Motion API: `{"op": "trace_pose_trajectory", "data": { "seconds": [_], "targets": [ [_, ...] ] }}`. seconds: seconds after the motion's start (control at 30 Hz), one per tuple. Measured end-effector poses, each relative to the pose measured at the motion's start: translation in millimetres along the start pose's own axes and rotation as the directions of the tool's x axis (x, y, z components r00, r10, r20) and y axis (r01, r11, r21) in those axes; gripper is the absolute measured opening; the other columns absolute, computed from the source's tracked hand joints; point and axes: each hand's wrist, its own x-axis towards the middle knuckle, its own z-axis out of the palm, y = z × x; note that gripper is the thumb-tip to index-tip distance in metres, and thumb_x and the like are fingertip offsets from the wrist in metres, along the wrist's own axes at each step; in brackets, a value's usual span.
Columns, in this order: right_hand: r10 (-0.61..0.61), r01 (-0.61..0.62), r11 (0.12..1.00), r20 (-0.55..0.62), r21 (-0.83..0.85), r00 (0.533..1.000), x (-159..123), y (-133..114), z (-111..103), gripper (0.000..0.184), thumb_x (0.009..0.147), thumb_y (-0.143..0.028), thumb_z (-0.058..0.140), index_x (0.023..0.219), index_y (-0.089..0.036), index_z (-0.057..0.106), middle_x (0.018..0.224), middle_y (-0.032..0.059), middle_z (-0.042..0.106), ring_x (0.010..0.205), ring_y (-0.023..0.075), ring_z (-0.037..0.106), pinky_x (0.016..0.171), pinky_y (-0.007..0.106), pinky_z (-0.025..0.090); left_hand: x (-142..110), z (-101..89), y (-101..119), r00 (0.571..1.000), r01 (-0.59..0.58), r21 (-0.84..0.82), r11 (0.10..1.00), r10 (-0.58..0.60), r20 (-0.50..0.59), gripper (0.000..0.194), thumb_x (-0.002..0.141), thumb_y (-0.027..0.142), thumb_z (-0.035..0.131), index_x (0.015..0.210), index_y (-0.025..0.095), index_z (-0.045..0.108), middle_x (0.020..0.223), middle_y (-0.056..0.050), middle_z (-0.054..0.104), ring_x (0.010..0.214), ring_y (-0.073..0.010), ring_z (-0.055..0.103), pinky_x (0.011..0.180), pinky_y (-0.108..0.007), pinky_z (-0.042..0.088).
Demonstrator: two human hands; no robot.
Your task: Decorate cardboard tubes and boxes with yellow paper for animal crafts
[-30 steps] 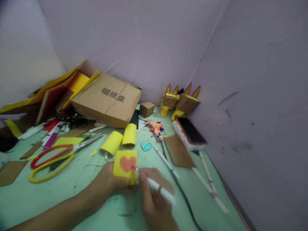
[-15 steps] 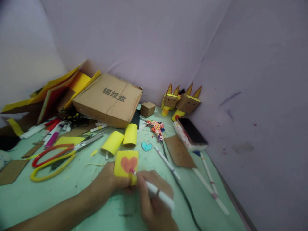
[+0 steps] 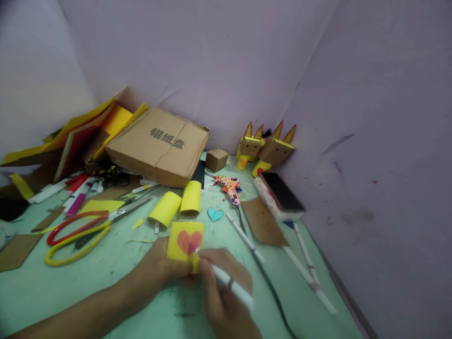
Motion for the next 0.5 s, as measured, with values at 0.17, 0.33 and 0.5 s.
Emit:
{"op": "trace_pose_trajectory", "data": {
  "seconds": [0.17, 0.33, 0.5],
  "targets": [
    [-0.017, 0.018, 1.000, 0.026, -0.009, 1.000, -0.2, 3.4, -1.2, 0.018, 0.083, -0.014, 0.050, 0.085, -0.020, 0.067, 0.066, 0.0033, 0.064, 0.058, 0.0153, 0.060, 0.051, 0.026, 0.047, -0.6, 0.8, 1.3, 1.000, 0.002, 0.003, 1.000, -0.002, 0.004, 0.015, 0.048, 0.009, 0.072, 0.060, 0.011, 0.064, 0.052, 0.000, 0.063, 0.050, -0.0130, 0.058, 0.049, -0.022, 0.049],
    [-0.073, 0.072, 0.997, 0.070, 0.015, 0.995, 0.1, 5.6, -3.8, 0.020, 0.082, -0.010, 0.050, 0.091, -0.020, 0.065, 0.069, 0.0024, 0.065, 0.059, 0.0150, 0.062, 0.052, 0.025, 0.048, -0.2, -0.1, -0.2, 1.000, -0.005, -0.001, 1.000, 0.005, 0.009, 0.016, 0.047, 0.010, 0.074, 0.059, 0.012, 0.063, 0.052, 0.001, 0.063, 0.049, -0.0122, 0.056, 0.048, -0.022, 0.048],
    [-0.057, 0.059, 0.998, 0.090, -0.020, 0.994, 0.3, 3.2, -4.2, 0.019, 0.082, -0.011, 0.051, 0.090, -0.021, 0.065, 0.070, 0.0027, 0.066, 0.061, 0.0156, 0.062, 0.053, 0.025, 0.049, -0.6, 0.2, -0.5, 1.000, -0.013, 0.006, 1.000, 0.013, 0.009, 0.015, 0.048, 0.010, 0.073, 0.060, 0.012, 0.064, 0.053, 0.000, 0.064, 0.050, -0.0135, 0.058, 0.049, -0.023, 0.049]
  ]
}}
